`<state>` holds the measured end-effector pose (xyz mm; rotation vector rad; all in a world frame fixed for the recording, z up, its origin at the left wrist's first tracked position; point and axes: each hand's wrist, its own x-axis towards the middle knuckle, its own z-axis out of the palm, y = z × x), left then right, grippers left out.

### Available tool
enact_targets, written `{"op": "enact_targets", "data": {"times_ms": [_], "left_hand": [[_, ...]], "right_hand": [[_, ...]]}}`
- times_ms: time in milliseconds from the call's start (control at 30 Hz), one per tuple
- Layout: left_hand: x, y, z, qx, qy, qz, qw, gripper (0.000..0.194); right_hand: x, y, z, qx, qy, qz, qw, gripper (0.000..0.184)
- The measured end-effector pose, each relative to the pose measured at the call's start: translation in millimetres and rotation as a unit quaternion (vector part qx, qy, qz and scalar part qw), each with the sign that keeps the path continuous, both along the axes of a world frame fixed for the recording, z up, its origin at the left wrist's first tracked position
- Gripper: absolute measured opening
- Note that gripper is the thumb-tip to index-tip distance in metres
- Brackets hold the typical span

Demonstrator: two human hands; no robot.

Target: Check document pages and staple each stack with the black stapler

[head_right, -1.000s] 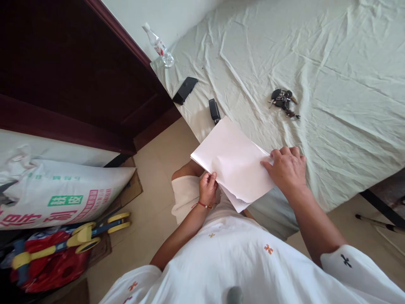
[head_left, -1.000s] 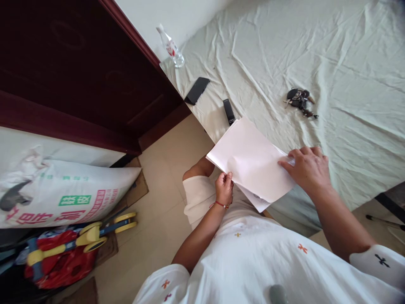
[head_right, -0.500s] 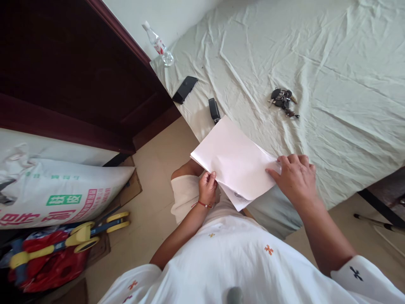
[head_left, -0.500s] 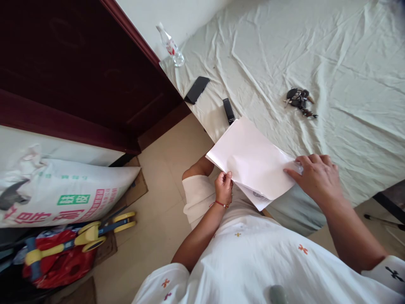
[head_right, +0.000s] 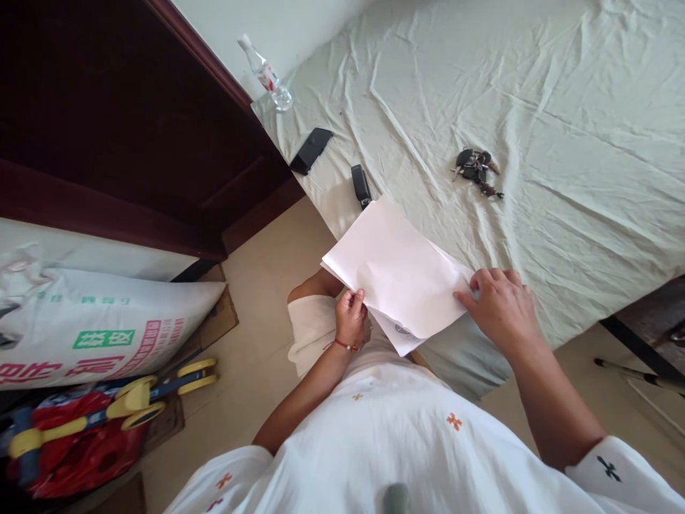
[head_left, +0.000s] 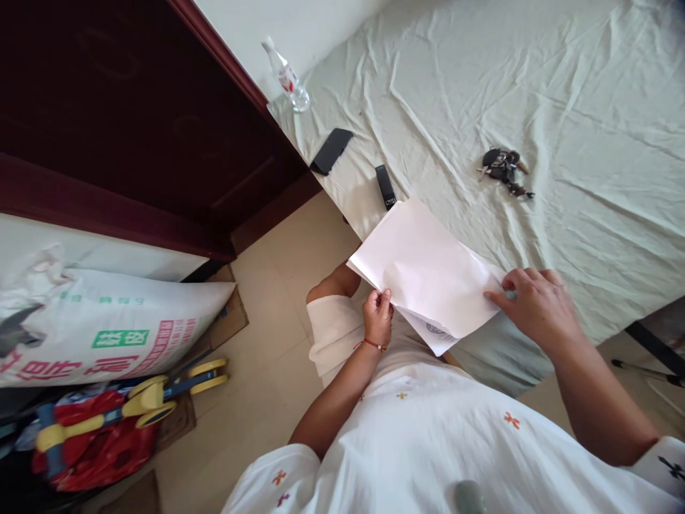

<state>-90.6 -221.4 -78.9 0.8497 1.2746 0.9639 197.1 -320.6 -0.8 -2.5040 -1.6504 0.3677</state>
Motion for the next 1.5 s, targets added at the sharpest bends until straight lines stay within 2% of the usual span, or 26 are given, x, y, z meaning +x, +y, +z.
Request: {"op": "enact_targets", "data": {"times_ms": [200, 367, 567, 733, 933, 1133, 1300, 1500], "left_hand": [[1, -1, 1.1, 0.0, -0.009, 0.007, 1.0, 0.067], [3, -2, 4.1, -0.01, -0.027, 0.028, 0.999, 0.069], [4, -2, 8.4, -0.019, -0.04, 0.033, 0.998, 0.07], [5, -2, 11.2, -0.04, -0.059, 0.04, 0.997, 0.07], [9, 0, 20.4, -0.07, -0.072, 0.054, 0.993, 0.069], [12, 2, 28.7, -0.129, -0.073, 0.015, 0.989, 0.072], [9, 0, 21.0, -0.123, -0.044, -0.045, 0.99, 0.073], [8, -3, 9.9, -0.114, -0.049, -0.052, 0.991, 0.067]], "right_hand": [[-1, -2, -4.2, 0.023, 0.011, -0.019, 0.999, 0.03], [3, 3, 0.6, 0.033, 0.052, -0.048, 0.997, 0.026], [12, 14, -0.6, 0.055, 0.06, -0.043, 0.996, 0.031], [16, 22, -5.9, 0.068, 0.04, -0.038, 0.996, 0.031], [12, 29, -4.3, 0.055, 0.0, -0.04, 0.998, 0.031], [11, 34, -4.1, 0.043, -0.015, -0.031, 0.998, 0.031], [12, 39, -6.9, 0.062, -0.012, -0.042, 0.997, 0.032], [9, 42, -9.9, 0.113, 0.007, -0.015, 0.994, 0.041]]}}
